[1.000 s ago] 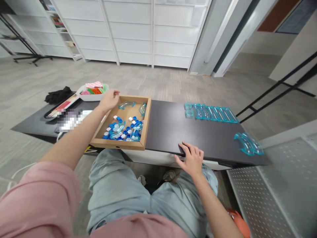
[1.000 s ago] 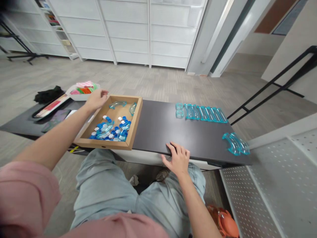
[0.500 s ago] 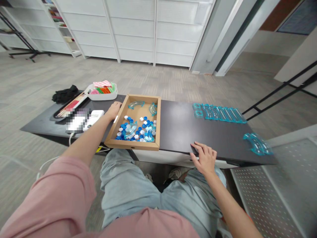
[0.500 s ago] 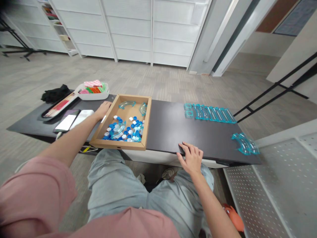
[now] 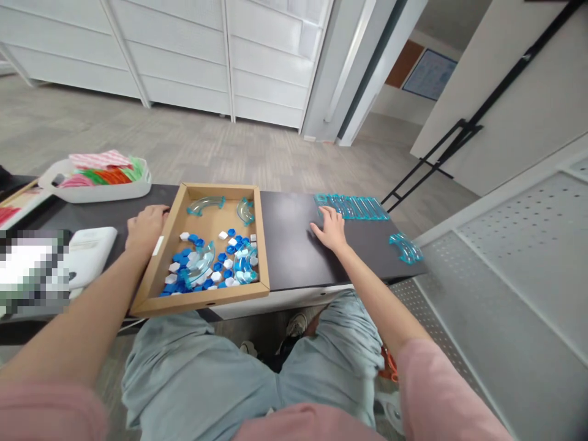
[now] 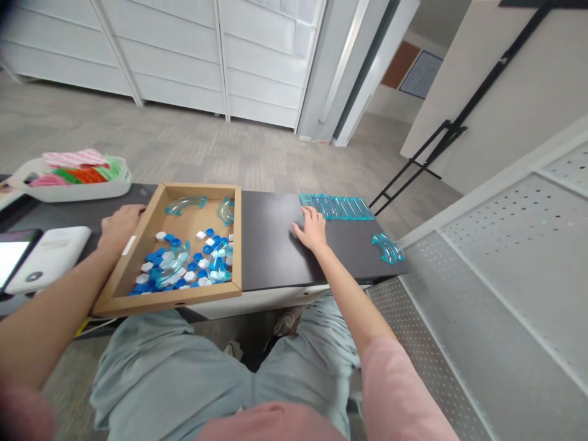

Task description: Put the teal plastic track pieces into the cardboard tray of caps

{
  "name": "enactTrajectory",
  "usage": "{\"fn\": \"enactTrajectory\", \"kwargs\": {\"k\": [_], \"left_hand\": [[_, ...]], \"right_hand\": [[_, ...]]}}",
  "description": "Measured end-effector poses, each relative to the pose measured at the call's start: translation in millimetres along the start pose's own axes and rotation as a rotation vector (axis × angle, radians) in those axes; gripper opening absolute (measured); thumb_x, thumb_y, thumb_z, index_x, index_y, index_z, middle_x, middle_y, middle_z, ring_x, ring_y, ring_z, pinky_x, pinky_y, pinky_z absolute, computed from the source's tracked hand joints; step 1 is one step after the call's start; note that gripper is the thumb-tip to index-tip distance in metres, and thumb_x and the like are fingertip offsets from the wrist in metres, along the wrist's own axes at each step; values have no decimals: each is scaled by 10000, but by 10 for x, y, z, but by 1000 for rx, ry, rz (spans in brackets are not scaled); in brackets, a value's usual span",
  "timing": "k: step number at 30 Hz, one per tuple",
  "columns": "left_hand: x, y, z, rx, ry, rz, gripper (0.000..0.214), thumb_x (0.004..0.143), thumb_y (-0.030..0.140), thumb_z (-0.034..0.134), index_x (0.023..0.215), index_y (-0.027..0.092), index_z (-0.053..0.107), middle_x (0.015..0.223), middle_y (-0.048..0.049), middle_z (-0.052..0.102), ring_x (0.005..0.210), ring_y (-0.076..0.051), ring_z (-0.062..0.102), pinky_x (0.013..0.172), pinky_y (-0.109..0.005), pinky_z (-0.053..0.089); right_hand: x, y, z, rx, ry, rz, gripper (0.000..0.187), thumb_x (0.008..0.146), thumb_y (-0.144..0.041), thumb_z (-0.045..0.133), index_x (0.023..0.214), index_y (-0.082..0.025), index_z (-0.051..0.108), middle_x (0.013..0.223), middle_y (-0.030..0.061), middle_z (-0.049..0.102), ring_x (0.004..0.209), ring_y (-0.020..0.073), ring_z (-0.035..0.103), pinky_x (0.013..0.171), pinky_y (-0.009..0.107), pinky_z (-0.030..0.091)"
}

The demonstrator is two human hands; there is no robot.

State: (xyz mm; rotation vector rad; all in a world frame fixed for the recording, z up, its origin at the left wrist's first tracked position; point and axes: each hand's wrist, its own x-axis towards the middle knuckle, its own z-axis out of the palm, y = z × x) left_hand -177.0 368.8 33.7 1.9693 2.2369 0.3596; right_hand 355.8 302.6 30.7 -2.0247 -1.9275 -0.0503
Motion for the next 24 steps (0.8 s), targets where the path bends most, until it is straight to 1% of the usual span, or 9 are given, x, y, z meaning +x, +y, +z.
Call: {"fn": "enactTrajectory", "kwargs": {"k": [2, 4, 7, 10, 15, 18, 20, 22, 24], "left_hand": [[7, -2, 0, -12, -5, -3, 509, 1149, 351, 301, 1511, 255, 646, 1676, -183, 651, 1503, -358, 600, 1292, -596, 451], [17, -13, 7, -23, -12, -5, 514, 1150, 361, 307, 1519, 246, 646, 1680, -203, 638, 1522, -377, 586, 1293, -612, 451], [28, -39, 31, -38, -13, -6, 521, 1157, 372, 302, 1544, 263, 634, 1673, -209, 628, 1540, -393, 563, 1292, -631, 446], [29, -63, 63, -45, -6, 3, 529, 1158, 374, 315, 1573, 253, 621, 1668, -216, 617, 1535, -404, 551, 1287, -638, 441], [24, -108, 119, -35, 2, 20, 544, 1156, 376, 348, 1611, 218, 600, 1665, -224, 595, 1512, -412, 543, 1285, -634, 433], [28, -129, 147, -26, 8, 25, 543, 1153, 376, 385, 1635, 238, 593, 1679, -213, 589, 1518, -409, 537, 1298, -623, 417], [29, -127, 158, -21, 15, 24, 551, 1147, 359, 384, 1640, 245, 601, 1685, -218, 586, 1522, -414, 538, 1297, -621, 416], [28, -111, 162, -23, 27, 22, 568, 1139, 337, 362, 1638, 231, 613, 1683, -233, 587, 1520, -422, 544, 1291, -626, 420], [22, -92, 162, -34, 37, 25, 580, 1132, 325, 352, 1634, 219, 621, 1676, -240, 593, 1515, -424, 548, 1286, -634, 422]], "right_hand": [[364, -72, 77, -47, -6, 114, 796, 1066, -473, 638, 1754, -110, 464, 1834, 284, 429, 1576, 473, 461, 1281, 632, 399], [645, -116, 138, -78, -25, 214, 809, 1096, -513, 612, 1770, -100, 438, 1850, 305, 399, 1619, 484, 415, 1291, 635, 362], [864, -148, 210, -98, -66, 271, 737, 1125, -509, 595, 1725, -93, 494, 1788, 336, 466, 1601, 479, 449, 1262, 611, 364], [859, -193, 271, -87, -68, 218, 613, 1130, -403, 582, 1655, -88, 560, 1708, 343, 544, 1519, 456, 546, 1228, 592, 385], [649, -283, 338, -3, -68, 21, 426, 1143, -277, 477, 1508, -171, 670, 1570, 245, 687, 1345, 361, 677, 1179, 512, 426], [556, -277, 376, 66, -60, -75, 378, 1122, -268, 496, 1429, -199, 705, 1468, 218, 740, 1168, 333, 725, 1142, 504, 446], [524, -256, 407, 126, -35, -123, 364, 1102, -281, 525, 1402, -205, 714, 1416, 213, 757, 1101, 330, 732, 1122, 512, 455], [508, -242, 433, 177, -2, -136, 358, 1084, -306, 549, 1378, -201, 723, 1381, 213, 765, 1078, 333, 737, 1114, 525, 458], [501, -243, 451, 208, 40, -109, 357, 1073, -326, 558, 1355, -192, 730, 1357, 215, 770, 1067, 333, 743, 1124, 543, 458]]}}
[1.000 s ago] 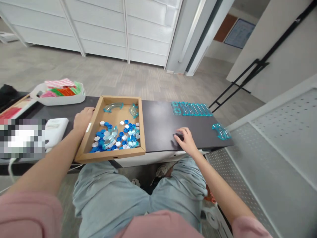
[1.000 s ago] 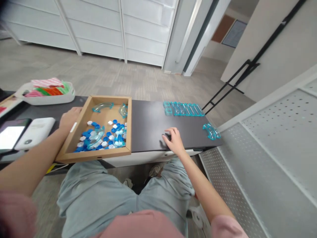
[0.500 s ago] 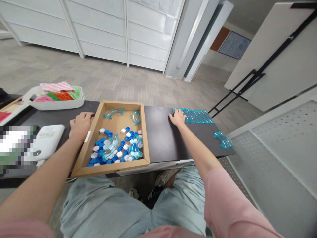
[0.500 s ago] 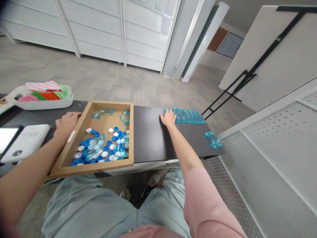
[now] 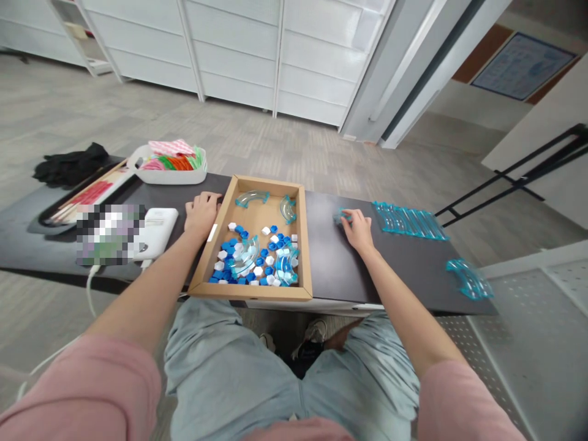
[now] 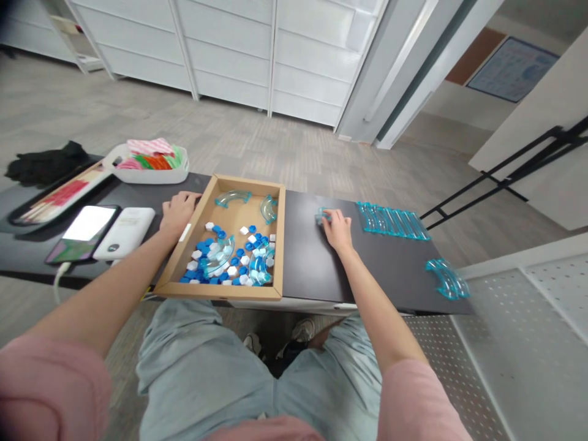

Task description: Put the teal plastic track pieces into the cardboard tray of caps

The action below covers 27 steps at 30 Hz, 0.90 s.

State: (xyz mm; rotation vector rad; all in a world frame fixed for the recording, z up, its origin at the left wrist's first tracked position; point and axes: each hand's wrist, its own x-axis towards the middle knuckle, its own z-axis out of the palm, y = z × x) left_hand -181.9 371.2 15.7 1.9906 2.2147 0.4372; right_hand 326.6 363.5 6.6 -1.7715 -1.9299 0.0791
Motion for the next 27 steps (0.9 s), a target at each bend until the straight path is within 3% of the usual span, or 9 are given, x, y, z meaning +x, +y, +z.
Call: {"fn": "enactTrajectory", "kwargs": {"k": [7, 11, 14, 17, 20, 24, 27], "left_hand": [[-8, -2, 12, -16, 28, 4, 568, 1117, 323, 386, 1617, 262, 647, 1659, -215, 621, 1527, -422, 540, 1285, -636, 421], [-2, -6, 7, -26, 21, 2, 565, 1116, 316, 396, 1618, 272, 652, 1659, -214, 618, 1527, -423, 540, 1286, -637, 416], [-6, 5, -10, -31, 11, -5, 565, 1124, 318, 386, 1621, 263, 649, 1668, -213, 607, 1532, -419, 538, 1295, -625, 406], [-12, 18, -28, -34, 1, -9, 562, 1122, 312, 392, 1622, 269, 647, 1666, -207, 609, 1531, -414, 539, 1294, -620, 405], [-11, 23, -36, -31, -3, -7, 562, 1117, 311, 403, 1622, 273, 645, 1662, -205, 613, 1523, -412, 545, 1286, -616, 415], [-9, 26, -36, -27, -3, -6, 562, 1118, 315, 399, 1624, 280, 642, 1666, -197, 610, 1526, -406, 542, 1291, -609, 413], [-16, 33, -43, -27, -6, -3, 563, 1120, 311, 400, 1627, 250, 639, 1671, -210, 605, 1535, -410, 536, 1290, -614, 412]], "right_hand": [[91, -91, 62, 226, 181, 0, 362, 1036, -425, 568, 1268, -199, 731, 1229, 191, 775, 895, 291, 729, 1043, 529, 570], [279, -451, 86, 404, 243, -55, 399, 1060, -525, 577, 1304, -239, 713, 1195, 140, 765, 835, 259, 699, 877, 462, 611], [444, -998, 110, 426, 119, -262, 378, 1100, -500, 600, 1349, -243, 721, 1230, 121, 775, 883, 249, 708, 948, 455, 582], [577, -1635, 193, 331, -105, -494, 312, 1122, -404, 637, 1363, -237, 741, 1264, 107, 799, 946, 248, 730, 1103, 477, 491], [664, -2138, 336, 248, -337, -656, 309, 1127, -341, 659, 1406, -231, 731, 1330, 113, 810, 1025, 257, 744, 1135, 462, 421], [747, -2403, 503, 146, -548, -776, 406, 1147, -382, 664, 1515, -210, 685, 1484, 162, 774, 1250, 311, 734, 1119, 451, 381], [809, -2340, 520, 108, -551, -757, 426, 1171, -376, 601, 1558, -211, 664, 1552, 177, 755, 1407, 345, 689, 1152, 474, 371]]}}
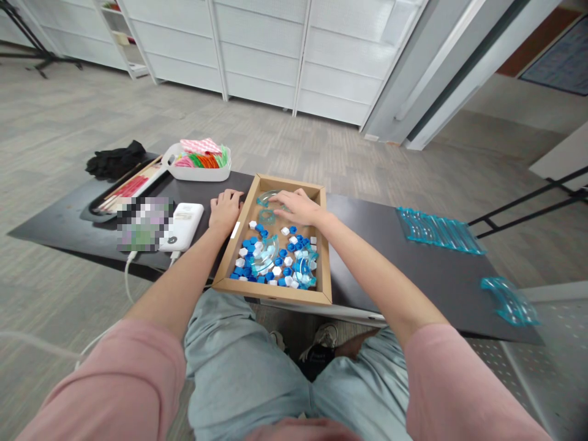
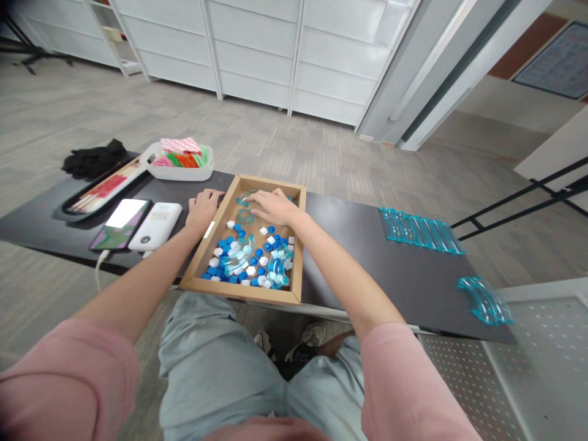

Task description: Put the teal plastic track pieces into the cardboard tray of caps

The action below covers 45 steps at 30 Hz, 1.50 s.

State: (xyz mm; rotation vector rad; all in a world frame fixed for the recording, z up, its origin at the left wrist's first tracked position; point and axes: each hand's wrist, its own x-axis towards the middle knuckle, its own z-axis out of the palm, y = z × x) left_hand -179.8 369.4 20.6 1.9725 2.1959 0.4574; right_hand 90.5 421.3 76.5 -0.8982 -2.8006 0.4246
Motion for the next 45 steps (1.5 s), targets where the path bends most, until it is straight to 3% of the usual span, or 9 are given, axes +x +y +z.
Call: {"fn": "enactTrajectory", "kwargs": {"k": [6, 11, 15, 19, 24, 28, 38, 41, 45], "left_hand": [[-33, 25, -25, 47, 4, -1, 570, 1140, 300, 367, 1637, 207, 629, 1672, -225, 606, 1532, -399, 545, 1280, -596, 428], [-73, 72, -87, 106, -24, 2, 576, 1150, 313, 369, 1662, 197, 606, 1689, -220, 599, 1519, -391, 556, 1280, -584, 442], [-63, 57, -102, 112, -39, 24, 603, 1141, 283, 326, 1665, 129, 582, 1700, -268, 572, 1515, -413, 561, 1279, -631, 445], [20, -20, -25, 189, -46, 2, 642, 1149, 319, 265, 1693, 159, 566, 1724, -252, 566, 1533, -415, 560, 1268, -611, 477], [67, -59, 19, 234, -13, 2, 670, 1140, 338, 221, 1663, 208, 619, 1692, -246, 615, 1502, -389, 612, 1249, -590, 516], [63, -63, 9, 245, -25, -1, 745, 1134, 371, 132, 1672, 178, 610, 1705, -270, 590, 1512, -417, 601, 1269, -611, 498], [95, -72, 30, 247, -33, -37, 659, 1145, 357, 198, 1649, 218, 599, 1715, -234, 588, 1529, -403, 588, 1280, -605, 486], [72, -34, -14, 220, -57, -35, 677, 1142, 350, 194, 1661, 164, 588, 1726, -271, 551, 1553, -442, 559, 1289, -644, 468], [27, 42, -92, 160, -66, -35, 640, 1141, 334, 252, 1648, 150, 595, 1707, -283, 552, 1548, -457, 549, 1295, -674, 447]], "right_hand": [[-660, 341, -219, -68, 254, 131, 432, 1169, -394, 519, 1524, -234, 708, 1570, 163, 764, 1484, 371, 648, 1223, 542, 395], [-2012, 793, -337, -189, 436, 448, 436, 1127, -473, 549, 1446, -251, 748, 1417, 171, 805, 1372, 383, 686, 1181, 563, 421], [-3211, 1092, -349, -252, 557, 853, 438, 1048, -464, 604, 1397, -240, 746, 1452, 203, 778, 1383, 420, 672, 1159, 619, 457], [-3884, 1198, -263, -265, 610, 1111, 576, 995, -503, 671, 1504, -235, 704, 1600, 235, 696, 1496, 462, 607, 1196, 701, 467], [-3810, 1278, -34, -226, 612, 1184, 766, 1009, -548, 690, 1702, -237, 589, 1831, 237, 491, 1646, 470, 480, 1304, 756, 388], [-3625, 1360, 53, -215, 614, 1250, 726, 1048, -572, 668, 1705, -271, 602, 1844, 211, 485, 1675, 462, 435, 1343, 759, 346], [-3633, 1189, 176, -68, 683, 891, 556, 1019, -661, 690, 1403, -265, 759, 1574, 201, 647, 1532, 402, 623, 1287, 647, 474], [-3497, 1200, 207, 111, 813, 979, 544, 1038, -683, 629, 1381, -269, 714, 1522, 180, 702, 1376, 350, 737, 1235, 567, 543], [-3258, 1245, 225, 198, 855, 1186, 658, 995, -673, 690, 1522, -286, 616, 1448, 143, 804, 1361, 370, 754, 1265, 628, 499]]}}
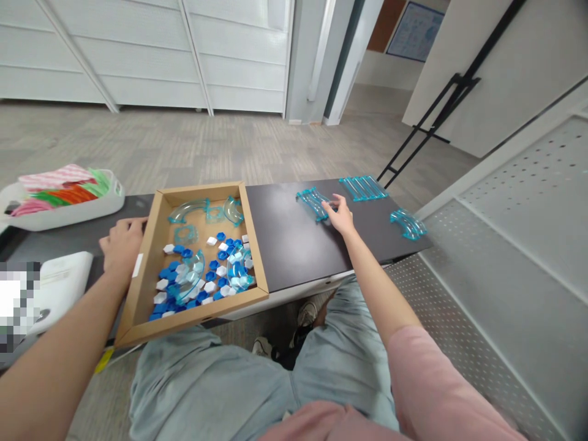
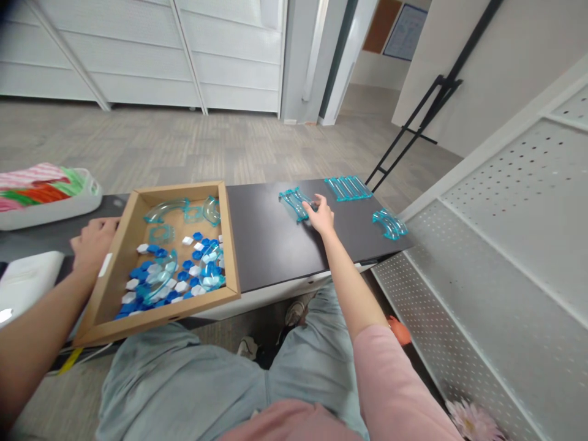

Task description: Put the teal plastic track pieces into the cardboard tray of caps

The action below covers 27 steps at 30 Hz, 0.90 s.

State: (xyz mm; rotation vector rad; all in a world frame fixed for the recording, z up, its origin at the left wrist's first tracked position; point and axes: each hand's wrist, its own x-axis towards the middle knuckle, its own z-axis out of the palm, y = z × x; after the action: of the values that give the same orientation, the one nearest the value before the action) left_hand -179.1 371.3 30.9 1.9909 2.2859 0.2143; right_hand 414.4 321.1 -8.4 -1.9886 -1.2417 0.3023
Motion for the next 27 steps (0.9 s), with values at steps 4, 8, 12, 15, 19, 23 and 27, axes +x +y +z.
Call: {"fn": "enactTrajectory", "kwargs": {"k": [4, 8, 12, 15, 19, 23, 27], "left_hand": [[-43, 36, -62, -43, -10, 2, 605, 1146, 330, 310, 1644, 134, 591, 1689, -297, 548, 1541, -458, 540, 1303, -688, 421], [-47, 4, -56, -32, -11, 7, 605, 1154, 331, 321, 1673, 148, 573, 1702, -264, 537, 1541, -420, 537, 1312, -628, 418], [-37, -25, -12, -27, 10, 7, 583, 1158, 361, 363, 1671, 201, 587, 1685, -242, 557, 1521, -386, 559, 1294, -574, 439], [-34, -8, 15, -27, 44, 3, 579, 1141, 327, 365, 1657, 219, 603, 1668, -256, 574, 1500, -396, 575, 1277, -586, 449], [-33, 5, 37, -41, 60, 6, 585, 1129, 305, 364, 1653, 223, 613, 1643, -256, 602, 1489, -409, 584, 1262, -595, 460], [-28, -19, 65, -52, 70, 14, 593, 1130, 305, 371, 1662, 202, 612, 1648, -262, 600, 1485, -415, 582, 1262, -602, 458], [-17, -39, 94, -57, 77, 19, 579, 1136, 308, 373, 1650, 222, 625, 1648, -249, 603, 1478, -401, 585, 1263, -591, 457]], "right_hand": [[-22, -60, 110, -30, -28, -41, 615, 972, -675, 689, 1439, -276, 688, 1335, 138, 831, 1218, 369, 787, 1218, 623, 525], [-79, -15, 126, 79, -32, -172, 693, 913, -635, 719, 1477, -238, 656, 1225, 133, 812, 986, 327, 776, 1014, 548, 630], [-141, -45, 105, 123, -71, -328, 676, 902, -588, 743, 1478, -241, 674, 1163, 114, 799, 924, 309, 758, 955, 537, 648], [-213, -130, 81, 108, -47, -476, 574, 906, -555, 747, 1391, -249, 737, 1233, 136, 811, 1064, 337, 777, 1058, 565, 635], [-319, -230, 67, 108, -10, -551, 536, 913, -549, 755, 1360, -254, 756, 1222, 139, 817, 1093, 346, 780, 1078, 586, 638], [-455, -408, 110, 241, 91, -466, 449, 960, -595, 713, 1268, -276, 780, 1151, 98, 785, 902, 283, 747, 843, 507, 688], [-654, -894, 273, 373, 19, -435, 372, 1004, -604, 703, 1147, -274, 794, 1073, 62, 761, 780, 224, 701, 740, 417, 647]]}}
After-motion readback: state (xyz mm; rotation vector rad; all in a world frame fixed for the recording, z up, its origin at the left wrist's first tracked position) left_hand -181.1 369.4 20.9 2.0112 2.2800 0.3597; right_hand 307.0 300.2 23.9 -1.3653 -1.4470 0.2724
